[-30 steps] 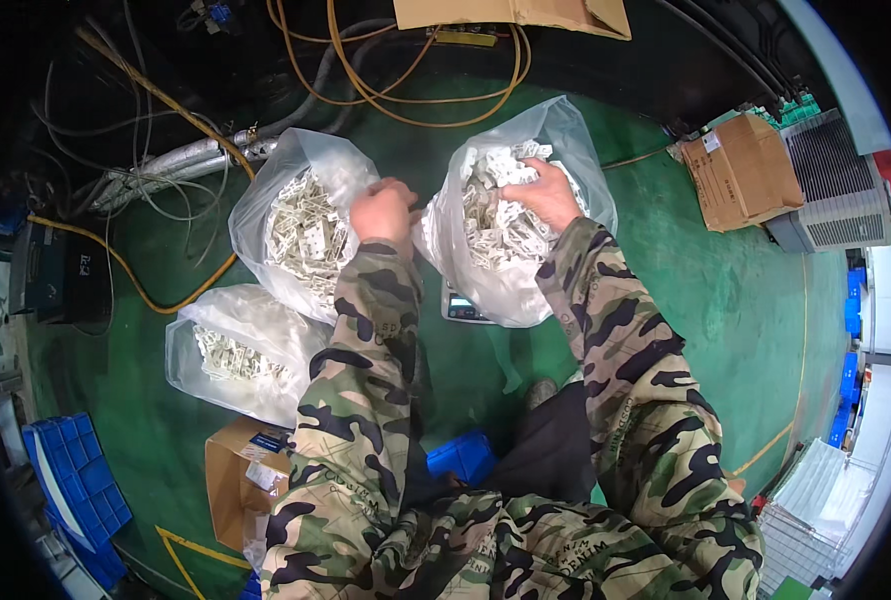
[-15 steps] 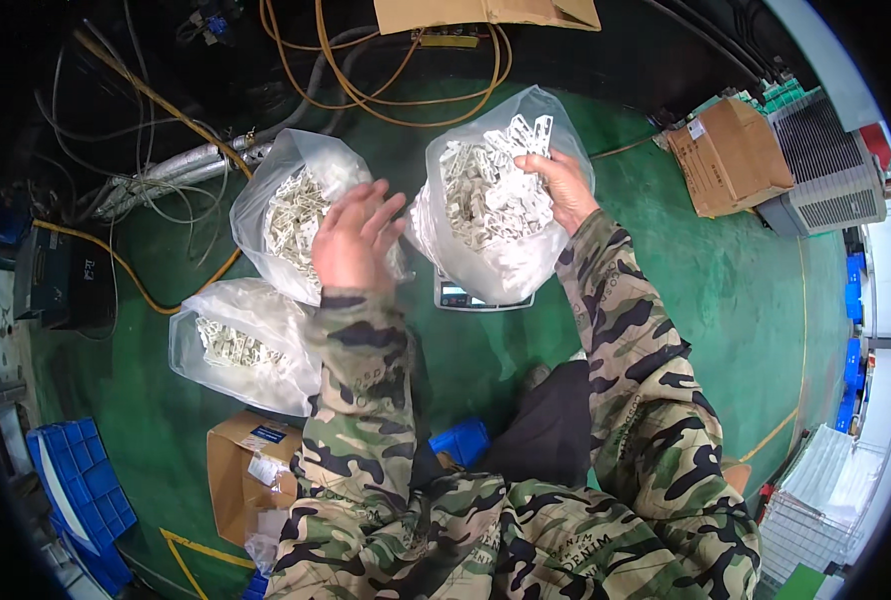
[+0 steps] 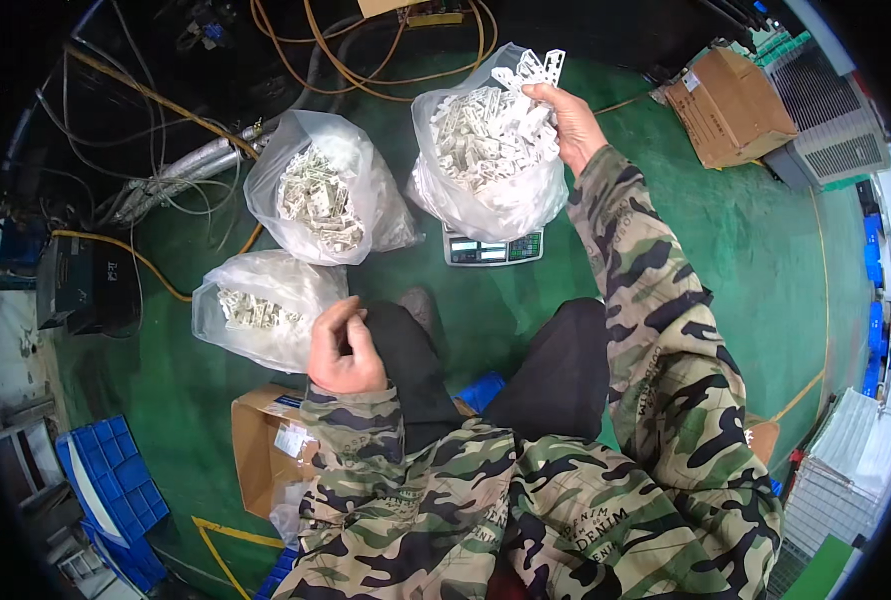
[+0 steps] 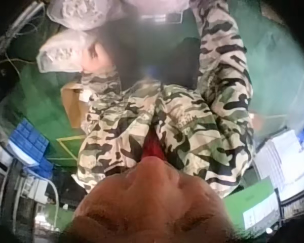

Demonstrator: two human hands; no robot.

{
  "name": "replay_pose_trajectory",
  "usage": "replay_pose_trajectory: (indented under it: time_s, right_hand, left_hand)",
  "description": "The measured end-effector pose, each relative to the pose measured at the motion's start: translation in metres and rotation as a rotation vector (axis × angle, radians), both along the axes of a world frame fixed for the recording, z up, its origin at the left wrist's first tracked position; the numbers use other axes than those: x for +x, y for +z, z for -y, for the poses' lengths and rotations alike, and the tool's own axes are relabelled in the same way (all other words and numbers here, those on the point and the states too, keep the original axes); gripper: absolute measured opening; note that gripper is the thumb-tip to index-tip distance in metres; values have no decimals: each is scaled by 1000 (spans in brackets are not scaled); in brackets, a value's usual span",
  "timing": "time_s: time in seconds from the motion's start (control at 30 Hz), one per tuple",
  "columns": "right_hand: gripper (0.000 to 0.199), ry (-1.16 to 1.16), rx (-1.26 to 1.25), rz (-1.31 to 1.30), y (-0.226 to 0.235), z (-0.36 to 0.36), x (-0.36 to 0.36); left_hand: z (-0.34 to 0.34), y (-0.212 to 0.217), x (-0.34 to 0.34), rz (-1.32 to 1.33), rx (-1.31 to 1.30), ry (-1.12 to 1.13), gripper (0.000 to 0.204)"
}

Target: Weighing small plastic components on a digital scale and organizing them into plastic bags.

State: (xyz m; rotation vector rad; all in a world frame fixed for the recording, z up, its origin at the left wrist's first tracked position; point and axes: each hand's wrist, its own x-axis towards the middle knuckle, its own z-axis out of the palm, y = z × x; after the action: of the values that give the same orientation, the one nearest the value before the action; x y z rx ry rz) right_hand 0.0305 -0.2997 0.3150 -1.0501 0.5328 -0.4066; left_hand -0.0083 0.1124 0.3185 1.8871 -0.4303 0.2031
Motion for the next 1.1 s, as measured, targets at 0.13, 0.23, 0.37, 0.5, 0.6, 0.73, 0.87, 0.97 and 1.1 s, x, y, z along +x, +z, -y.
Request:
replay_pose_trajectory:
  time_s: [0.13, 0.23, 0.37, 0.5, 0.6, 0.73, 0.87, 0.97, 1.1]
  right_hand:
    - [37, -144, -46, -26, -26, 3, 6]
    - [37, -214, -62, 0, -40, -1, 17]
    - [38, -226, 11, 25, -41, -3, 26]
    - [50, -202, 26, 26, -32, 2, 28]
    - [51, -257, -212, -65, -31, 3, 31]
    - [67, -361, -615, -323, -41, 1, 31]
    - [82, -313, -691, -439, -58, 6, 30]
    - [89, -257, -673, -457, -72, 11, 29]
    - [84, -178, -569, -382, -84, 15, 28]
  left_hand:
    - [1, -1, -7, 368, 145, -85, 21]
    - [-1, -2, -8, 404, 171, -98, 22]
    - [-3, -6, 0, 452, 195, -86, 22]
    - [2, -9, 8, 444, 220, -94, 21]
    - [6, -8, 9, 466, 228, -105, 21]
    - [9, -6, 7, 481, 239, -105, 21]
    - [9, -6, 7, 478, 229, -81, 21]
    - [9, -6, 8, 485, 234, -72, 20]
    - [11, -5, 10, 455, 265, -73, 19]
